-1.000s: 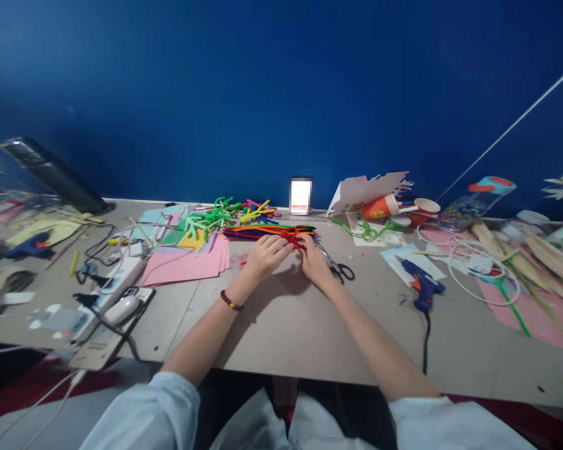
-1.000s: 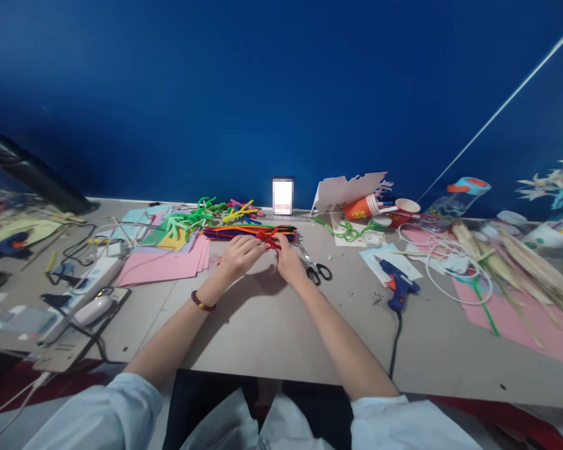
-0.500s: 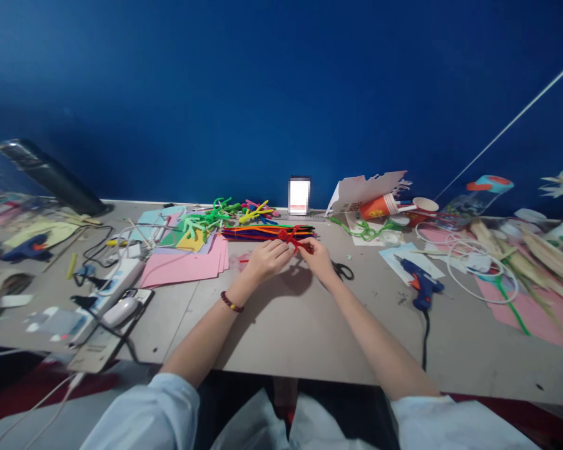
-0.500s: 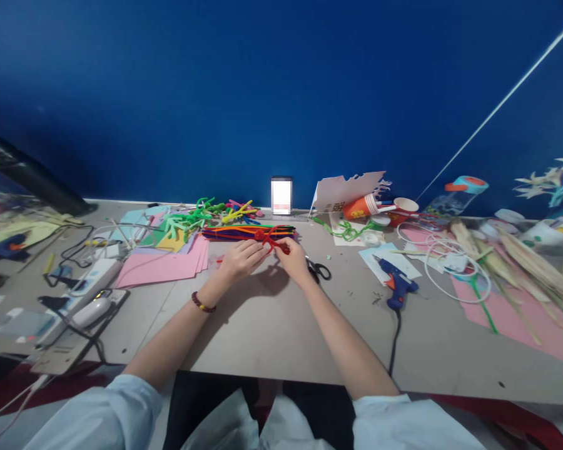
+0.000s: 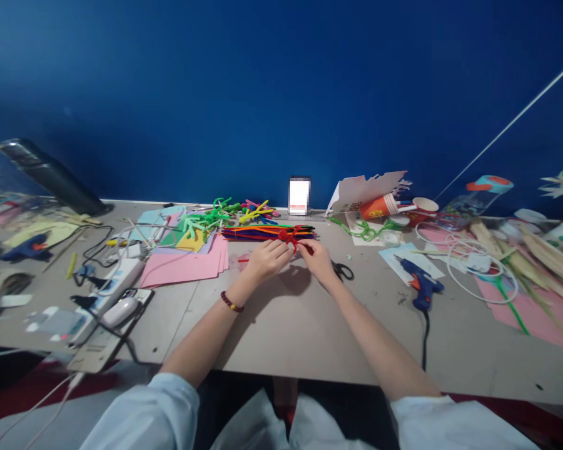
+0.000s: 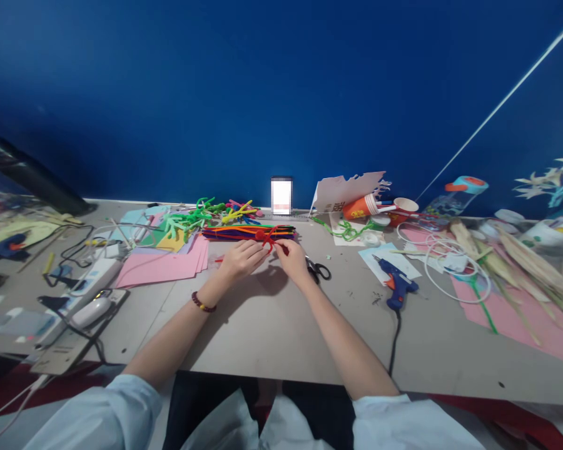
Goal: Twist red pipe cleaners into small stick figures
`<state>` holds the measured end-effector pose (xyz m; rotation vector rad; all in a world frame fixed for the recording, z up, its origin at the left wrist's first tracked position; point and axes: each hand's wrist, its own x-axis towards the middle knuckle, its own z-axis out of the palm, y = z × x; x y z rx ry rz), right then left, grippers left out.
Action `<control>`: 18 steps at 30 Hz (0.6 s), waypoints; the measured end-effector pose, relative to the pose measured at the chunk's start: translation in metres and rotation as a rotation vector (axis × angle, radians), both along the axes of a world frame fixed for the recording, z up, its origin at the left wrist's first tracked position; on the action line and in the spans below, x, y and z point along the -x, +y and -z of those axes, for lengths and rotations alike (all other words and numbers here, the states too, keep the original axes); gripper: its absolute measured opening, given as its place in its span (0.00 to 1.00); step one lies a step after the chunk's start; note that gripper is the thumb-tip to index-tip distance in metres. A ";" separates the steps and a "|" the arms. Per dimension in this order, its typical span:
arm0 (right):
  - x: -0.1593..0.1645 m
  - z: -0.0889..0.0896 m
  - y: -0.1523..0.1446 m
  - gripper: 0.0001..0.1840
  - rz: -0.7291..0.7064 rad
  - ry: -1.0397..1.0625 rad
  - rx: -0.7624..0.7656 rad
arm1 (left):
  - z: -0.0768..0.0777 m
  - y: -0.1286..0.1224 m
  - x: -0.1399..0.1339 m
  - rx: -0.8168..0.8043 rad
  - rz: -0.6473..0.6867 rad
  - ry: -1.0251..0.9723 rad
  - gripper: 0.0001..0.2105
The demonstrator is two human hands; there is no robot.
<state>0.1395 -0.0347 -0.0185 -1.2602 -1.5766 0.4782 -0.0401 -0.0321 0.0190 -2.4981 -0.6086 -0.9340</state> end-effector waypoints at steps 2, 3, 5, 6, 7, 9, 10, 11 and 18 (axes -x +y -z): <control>0.000 -0.001 -0.002 0.10 -0.002 -0.146 -0.069 | 0.000 -0.003 -0.001 0.008 0.003 0.027 0.08; 0.000 -0.002 -0.003 0.11 -0.010 -0.236 -0.099 | -0.001 -0.004 0.000 0.015 0.007 0.039 0.09; 0.001 -0.005 -0.007 0.12 -0.036 -0.424 -0.148 | -0.001 -0.004 0.001 0.017 -0.002 0.048 0.09; 0.003 -0.007 -0.009 0.13 -0.049 -0.505 -0.168 | -0.002 -0.004 0.003 0.011 -0.014 0.044 0.09; 0.004 -0.009 -0.011 0.13 -0.058 -0.567 -0.185 | -0.003 -0.003 0.004 0.005 -0.026 0.033 0.08; 0.006 -0.013 -0.014 0.12 -0.074 -0.640 -0.210 | -0.004 0.001 0.008 -0.006 -0.053 -0.018 0.07; 0.008 -0.014 -0.015 0.12 -0.080 -0.658 -0.220 | -0.005 0.003 0.010 -0.010 -0.063 -0.056 0.07; 0.009 -0.015 -0.016 0.12 -0.089 -0.669 -0.227 | -0.006 0.006 0.012 -0.010 -0.071 -0.100 0.06; 0.010 -0.016 -0.014 0.12 -0.187 -0.618 -0.241 | -0.008 0.020 0.019 0.356 -0.009 -0.421 0.12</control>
